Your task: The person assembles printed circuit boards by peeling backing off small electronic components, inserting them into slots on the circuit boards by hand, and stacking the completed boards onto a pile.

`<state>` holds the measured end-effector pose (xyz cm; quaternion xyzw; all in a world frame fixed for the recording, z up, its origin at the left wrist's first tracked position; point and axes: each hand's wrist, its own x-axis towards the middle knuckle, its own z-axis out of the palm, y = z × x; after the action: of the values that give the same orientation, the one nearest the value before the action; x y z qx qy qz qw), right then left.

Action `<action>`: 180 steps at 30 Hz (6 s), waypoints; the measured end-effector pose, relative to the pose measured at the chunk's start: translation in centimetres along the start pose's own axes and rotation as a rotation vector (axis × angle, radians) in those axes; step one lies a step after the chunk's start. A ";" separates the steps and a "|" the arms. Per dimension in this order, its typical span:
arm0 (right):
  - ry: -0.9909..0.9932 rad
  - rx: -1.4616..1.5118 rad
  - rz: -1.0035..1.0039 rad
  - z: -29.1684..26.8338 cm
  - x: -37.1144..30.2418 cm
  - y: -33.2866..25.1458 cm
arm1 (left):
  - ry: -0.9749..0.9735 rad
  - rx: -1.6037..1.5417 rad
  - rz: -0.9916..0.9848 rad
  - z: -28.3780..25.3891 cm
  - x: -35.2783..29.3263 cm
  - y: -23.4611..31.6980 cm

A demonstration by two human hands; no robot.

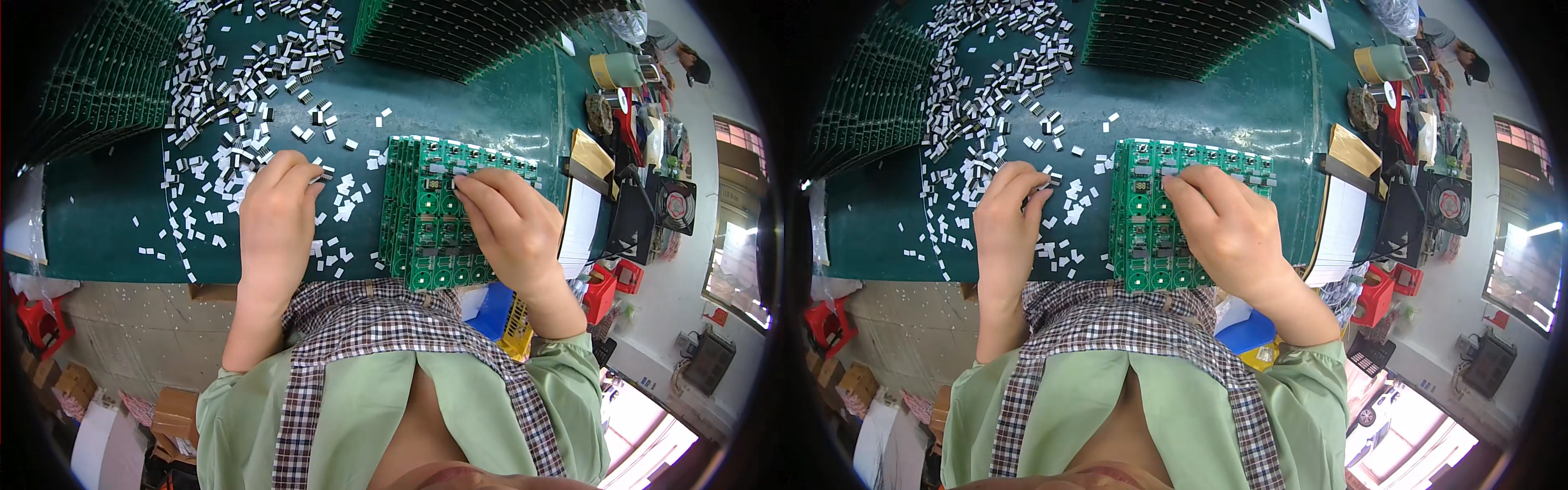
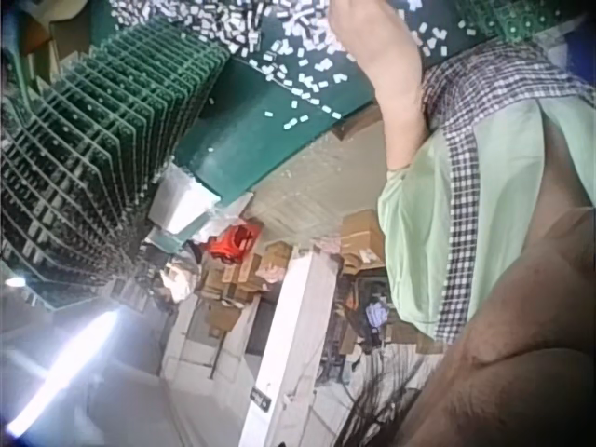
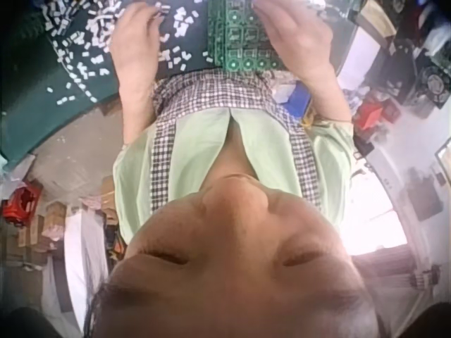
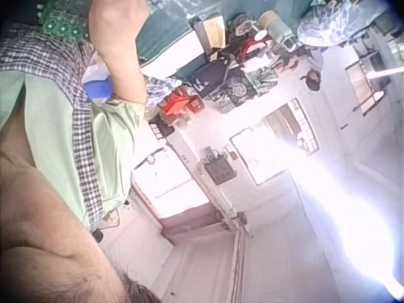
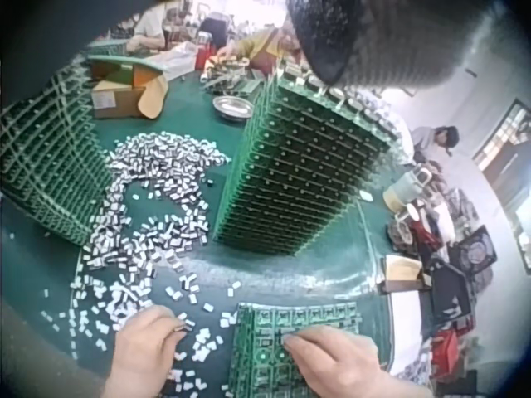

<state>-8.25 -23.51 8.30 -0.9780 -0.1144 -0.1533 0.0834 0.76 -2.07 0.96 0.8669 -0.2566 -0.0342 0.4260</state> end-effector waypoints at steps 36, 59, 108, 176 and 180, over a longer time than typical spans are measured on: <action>0.142 0.466 -0.055 -0.1 -1.3 -2.8 | -0.306 -1.278 -0.257 1.1 -2.6 4.7; -0.001 0.607 0.166 -1.2 -1.8 -3.1 | -0.074 -0.733 0.189 1.3 -2.6 4.7; -0.072 0.214 0.130 -2.0 -0.5 -2.3 | -0.186 -1.187 -0.233 0.5 -2.4 4.7; 0.077 0.600 0.109 -1.1 -2.2 -3.1 | -0.078 -0.894 0.182 2.0 -2.9 5.4; 0.135 0.632 0.164 -0.6 -2.6 -3.2 | -0.081 -0.800 0.270 1.9 -2.8 5.3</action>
<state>-11.67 -21.06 8.47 -0.8973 -0.0714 -0.1676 0.4020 -4.37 -4.82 3.37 0.5899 -0.3510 -0.1089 0.7190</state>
